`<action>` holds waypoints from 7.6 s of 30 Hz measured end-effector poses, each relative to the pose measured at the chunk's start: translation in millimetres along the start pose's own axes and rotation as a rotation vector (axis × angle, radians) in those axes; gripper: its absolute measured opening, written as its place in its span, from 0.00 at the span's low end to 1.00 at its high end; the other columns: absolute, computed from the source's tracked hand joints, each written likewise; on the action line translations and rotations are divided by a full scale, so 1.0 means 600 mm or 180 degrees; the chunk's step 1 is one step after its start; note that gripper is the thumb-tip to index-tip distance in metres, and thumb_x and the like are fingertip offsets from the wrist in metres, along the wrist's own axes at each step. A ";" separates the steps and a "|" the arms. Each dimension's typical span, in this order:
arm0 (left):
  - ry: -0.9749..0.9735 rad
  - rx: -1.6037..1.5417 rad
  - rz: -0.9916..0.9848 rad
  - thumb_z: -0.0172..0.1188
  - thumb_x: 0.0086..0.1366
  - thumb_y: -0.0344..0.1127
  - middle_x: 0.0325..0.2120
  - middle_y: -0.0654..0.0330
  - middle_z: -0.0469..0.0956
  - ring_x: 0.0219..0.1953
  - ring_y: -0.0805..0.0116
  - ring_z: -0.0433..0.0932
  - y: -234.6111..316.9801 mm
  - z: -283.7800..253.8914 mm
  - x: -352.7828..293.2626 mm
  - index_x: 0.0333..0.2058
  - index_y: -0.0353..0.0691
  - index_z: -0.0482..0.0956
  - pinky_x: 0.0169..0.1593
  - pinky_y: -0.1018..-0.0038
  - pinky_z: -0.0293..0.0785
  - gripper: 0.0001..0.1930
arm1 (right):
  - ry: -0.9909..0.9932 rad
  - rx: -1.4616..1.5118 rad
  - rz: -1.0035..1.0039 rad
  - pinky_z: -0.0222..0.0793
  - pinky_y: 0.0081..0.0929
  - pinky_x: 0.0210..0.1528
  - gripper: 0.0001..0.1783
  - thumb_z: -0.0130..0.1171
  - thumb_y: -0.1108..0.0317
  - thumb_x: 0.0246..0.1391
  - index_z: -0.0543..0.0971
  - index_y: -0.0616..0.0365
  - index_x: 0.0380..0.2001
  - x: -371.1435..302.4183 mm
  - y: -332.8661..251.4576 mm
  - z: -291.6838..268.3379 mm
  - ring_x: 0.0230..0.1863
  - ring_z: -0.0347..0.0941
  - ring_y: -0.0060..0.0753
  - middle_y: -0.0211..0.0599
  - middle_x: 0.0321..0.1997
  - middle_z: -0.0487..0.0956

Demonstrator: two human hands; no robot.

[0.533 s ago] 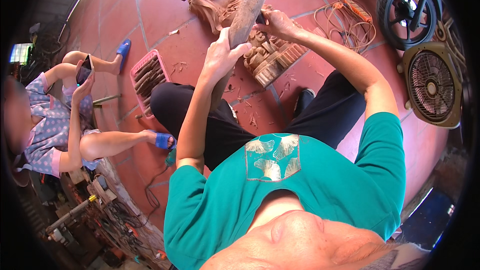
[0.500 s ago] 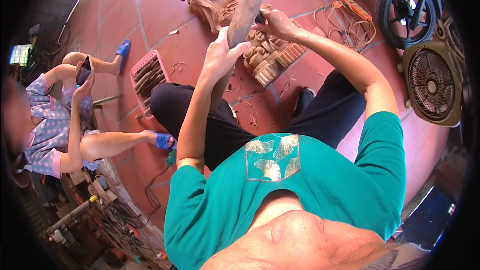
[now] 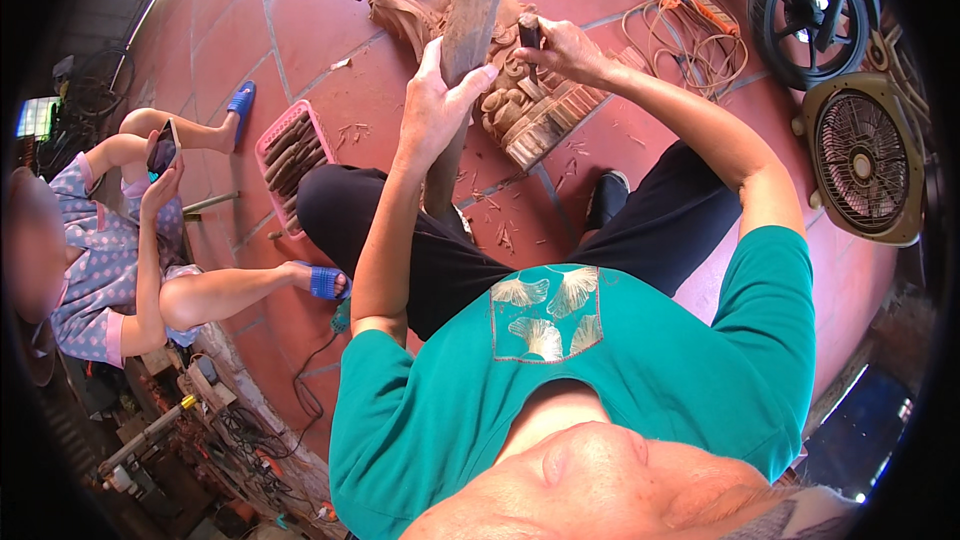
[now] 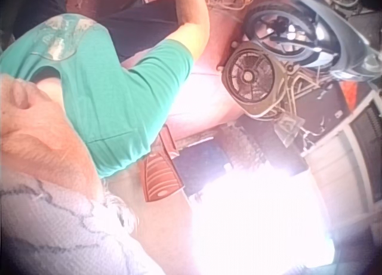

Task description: The person carves a wooden statue using a chisel and mallet while sitting on the floor. They repeatedly strike the chisel to shape the wood, occasionally adjusting the tool and the statue's position.

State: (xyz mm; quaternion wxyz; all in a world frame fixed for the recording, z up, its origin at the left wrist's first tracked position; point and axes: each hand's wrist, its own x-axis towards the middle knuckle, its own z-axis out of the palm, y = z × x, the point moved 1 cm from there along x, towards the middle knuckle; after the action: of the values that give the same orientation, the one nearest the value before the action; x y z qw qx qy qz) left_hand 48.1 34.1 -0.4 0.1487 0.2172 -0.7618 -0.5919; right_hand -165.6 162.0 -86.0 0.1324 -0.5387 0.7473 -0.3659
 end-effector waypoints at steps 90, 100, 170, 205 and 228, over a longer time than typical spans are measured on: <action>-0.0853 0.2302 0.0156 0.68 0.62 0.54 0.36 0.36 0.83 0.41 0.38 0.84 0.003 0.066 -0.019 0.60 0.37 0.66 0.46 0.52 0.78 0.36 | 0.0127 0.0325 -0.0518 0.75 0.29 0.37 0.12 0.71 0.64 0.53 0.83 0.56 0.40 -0.081 -0.003 -0.016 0.30 0.75 0.26 0.33 0.29 0.82; -0.0204 0.1529 0.0141 0.72 0.61 0.47 0.39 0.42 0.85 0.42 0.53 0.86 0.009 0.022 -0.014 0.58 0.36 0.70 0.47 0.63 0.79 0.33 | -0.0301 0.0635 0.0042 0.76 0.28 0.41 0.12 0.70 0.66 0.56 0.79 0.57 0.39 -0.091 0.019 -0.030 0.35 0.78 0.23 0.33 0.34 0.84; -0.0252 0.1251 0.0197 0.73 0.60 0.49 0.37 0.45 0.85 0.39 0.55 0.85 -0.005 0.031 -0.004 0.55 0.37 0.72 0.45 0.63 0.78 0.32 | 0.0577 0.0145 -0.0373 0.79 0.38 0.39 0.18 0.68 0.71 0.57 0.75 0.55 0.50 -0.034 0.011 -0.022 0.34 0.83 0.40 0.40 0.32 0.82; -0.0217 0.0983 0.0094 0.72 0.62 0.43 0.42 0.52 0.85 0.43 0.68 0.83 0.000 0.024 -0.004 0.58 0.35 0.73 0.49 0.70 0.77 0.30 | -0.0872 0.0416 -0.0263 0.77 0.35 0.40 0.30 0.63 0.80 0.55 0.73 0.50 0.61 -0.016 0.043 -0.009 0.36 0.79 0.33 0.41 0.40 0.81; -0.0528 0.0647 -0.0401 0.70 0.62 0.48 0.30 0.49 0.82 0.28 0.62 0.82 -0.032 0.029 0.001 0.53 0.34 0.72 0.34 0.65 0.78 0.29 | -0.0309 -0.0189 -0.0544 0.77 0.41 0.43 0.29 0.69 0.72 0.52 0.74 0.52 0.59 -0.013 0.022 -0.014 0.40 0.82 0.45 0.44 0.41 0.84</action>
State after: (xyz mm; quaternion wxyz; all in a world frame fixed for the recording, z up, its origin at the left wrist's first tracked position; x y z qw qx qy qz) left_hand 42.1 44.7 -23.7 0.0250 0.2288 -0.8124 -0.5358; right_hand -177.0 174.3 -91.2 0.1207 -0.6213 0.7018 -0.3270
